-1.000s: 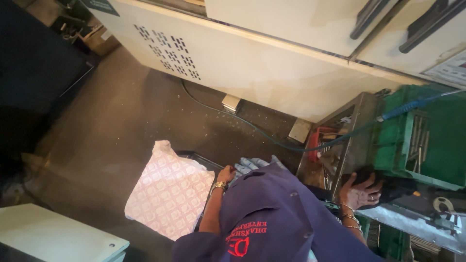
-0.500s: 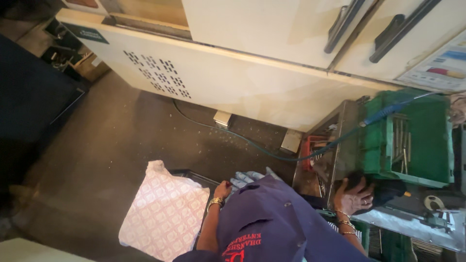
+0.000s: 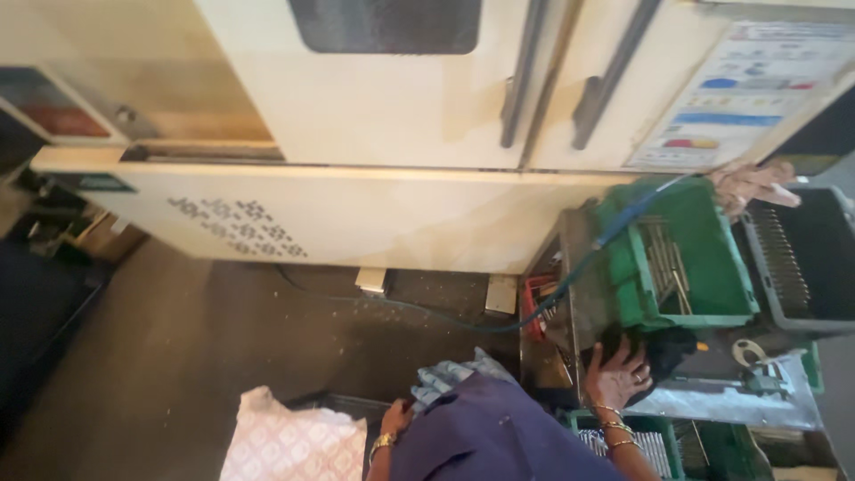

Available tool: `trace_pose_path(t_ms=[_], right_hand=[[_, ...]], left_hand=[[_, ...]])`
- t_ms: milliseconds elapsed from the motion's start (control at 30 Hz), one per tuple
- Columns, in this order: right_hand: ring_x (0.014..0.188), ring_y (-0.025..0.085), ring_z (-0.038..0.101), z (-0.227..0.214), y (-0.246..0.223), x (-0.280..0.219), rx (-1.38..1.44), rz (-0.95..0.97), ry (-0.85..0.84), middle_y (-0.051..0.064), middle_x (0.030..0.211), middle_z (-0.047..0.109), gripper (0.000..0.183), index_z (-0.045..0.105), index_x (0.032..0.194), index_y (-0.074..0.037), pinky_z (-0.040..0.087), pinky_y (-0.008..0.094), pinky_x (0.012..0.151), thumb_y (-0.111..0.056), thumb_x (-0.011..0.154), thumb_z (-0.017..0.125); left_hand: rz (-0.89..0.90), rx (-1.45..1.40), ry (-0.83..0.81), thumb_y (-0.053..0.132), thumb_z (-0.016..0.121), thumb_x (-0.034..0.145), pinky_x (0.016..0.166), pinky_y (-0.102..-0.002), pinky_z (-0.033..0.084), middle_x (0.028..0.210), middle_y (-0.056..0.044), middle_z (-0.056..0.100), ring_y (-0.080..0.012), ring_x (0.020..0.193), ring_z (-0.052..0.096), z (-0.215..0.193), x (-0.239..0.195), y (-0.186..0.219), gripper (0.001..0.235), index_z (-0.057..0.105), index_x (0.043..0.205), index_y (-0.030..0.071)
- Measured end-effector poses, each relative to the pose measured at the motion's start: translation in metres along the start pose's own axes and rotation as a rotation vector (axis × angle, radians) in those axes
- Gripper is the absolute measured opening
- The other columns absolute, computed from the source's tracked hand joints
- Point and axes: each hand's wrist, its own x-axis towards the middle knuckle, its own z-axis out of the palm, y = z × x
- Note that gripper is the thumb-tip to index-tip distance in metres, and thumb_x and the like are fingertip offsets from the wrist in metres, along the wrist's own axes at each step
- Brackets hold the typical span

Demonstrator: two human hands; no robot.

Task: The person opens a large industrial machine door, inserts a metal rod into the internal mechanism, and closes the door. The person repeats this process multiple times, handling the rod and door handles with both hands.

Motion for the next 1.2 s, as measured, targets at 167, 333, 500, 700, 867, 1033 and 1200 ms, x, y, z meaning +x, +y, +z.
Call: trace_pose_path(t_ms=[167,333,500,700,867,1033,1200], right_hand=[[0.140,0.049,0.037,0.002,-0.001,-0.003,-0.036,0.006,0.046,0.021,0.162,0.037,0.068,0.043,0.157,-0.018,0.025,0.068,0.115,-0.054,0.100,0.051],[0.138,0.047,0.040,0.003,-0.002,-0.005,-0.057,-0.017,0.097,0.020,0.162,0.038,0.067,0.046,0.155,-0.017,0.026,0.067,0.114,-0.053,0.099,0.053],[0.137,0.047,0.041,0.003,-0.002,-0.005,-0.045,-0.012,0.117,0.019,0.162,0.039,0.066,0.046,0.155,-0.017,0.026,0.066,0.115,-0.052,0.099,0.052],[0.137,0.047,0.040,0.004,-0.002,-0.004,-0.034,0.005,0.099,0.020,0.161,0.040,0.067,0.046,0.154,-0.018,0.026,0.066,0.114,-0.051,0.097,0.052],[0.138,0.047,0.040,0.003,0.000,-0.003,-0.061,-0.007,0.103,0.020,0.161,0.040,0.066,0.047,0.154,-0.017,0.027,0.066,0.113,-0.050,0.098,0.054],[0.134,0.047,0.042,0.004,0.000,0.001,-0.033,-0.023,0.118,0.018,0.155,0.046,0.061,0.051,0.151,-0.019,0.033,0.063,0.111,-0.049,0.098,0.057],[0.120,0.047,0.053,-0.002,0.020,0.024,-0.044,-0.055,0.066,0.017,0.137,0.055,0.057,0.058,0.139,-0.023,0.044,0.060,0.095,-0.052,0.091,0.067]], left_hand=[[-0.003,0.059,-0.018,0.047,0.073,0.084,0.091,-0.044,0.055,0.113,-0.015,0.073,-0.0349,0.109,0.069,0.003,0.002,0.002,0.047,0.065,0.117,0.014],[0.003,0.099,-0.064,0.047,0.072,0.086,0.092,-0.042,0.055,0.117,-0.014,0.072,-0.0335,0.110,0.069,0.003,0.001,0.005,0.047,0.066,0.119,0.014],[-0.009,0.039,-0.086,0.046,0.071,0.085,0.095,-0.040,0.055,0.116,-0.011,0.075,-0.0299,0.111,0.071,0.004,0.006,0.003,0.048,0.065,0.123,0.016],[-0.003,0.108,-0.082,0.046,0.074,0.085,0.092,-0.041,0.056,0.114,-0.012,0.074,-0.0322,0.109,0.070,0.005,0.011,0.009,0.047,0.064,0.118,0.014],[0.113,0.071,-0.067,0.043,0.070,0.089,0.089,-0.043,0.056,0.112,-0.014,0.074,-0.0352,0.106,0.070,0.005,0.009,0.009,0.041,0.064,0.116,0.013],[0.180,0.142,-0.033,0.049,0.067,0.091,0.088,-0.045,0.055,0.116,-0.018,0.071,-0.0390,0.108,0.067,0.006,0.014,0.000,0.050,0.060,0.122,0.011],[0.274,0.165,0.007,0.051,0.072,0.087,0.090,-0.046,0.054,0.119,-0.021,0.068,-0.0418,0.111,0.064,0.015,0.025,-0.012,0.058,0.059,0.123,0.008]])
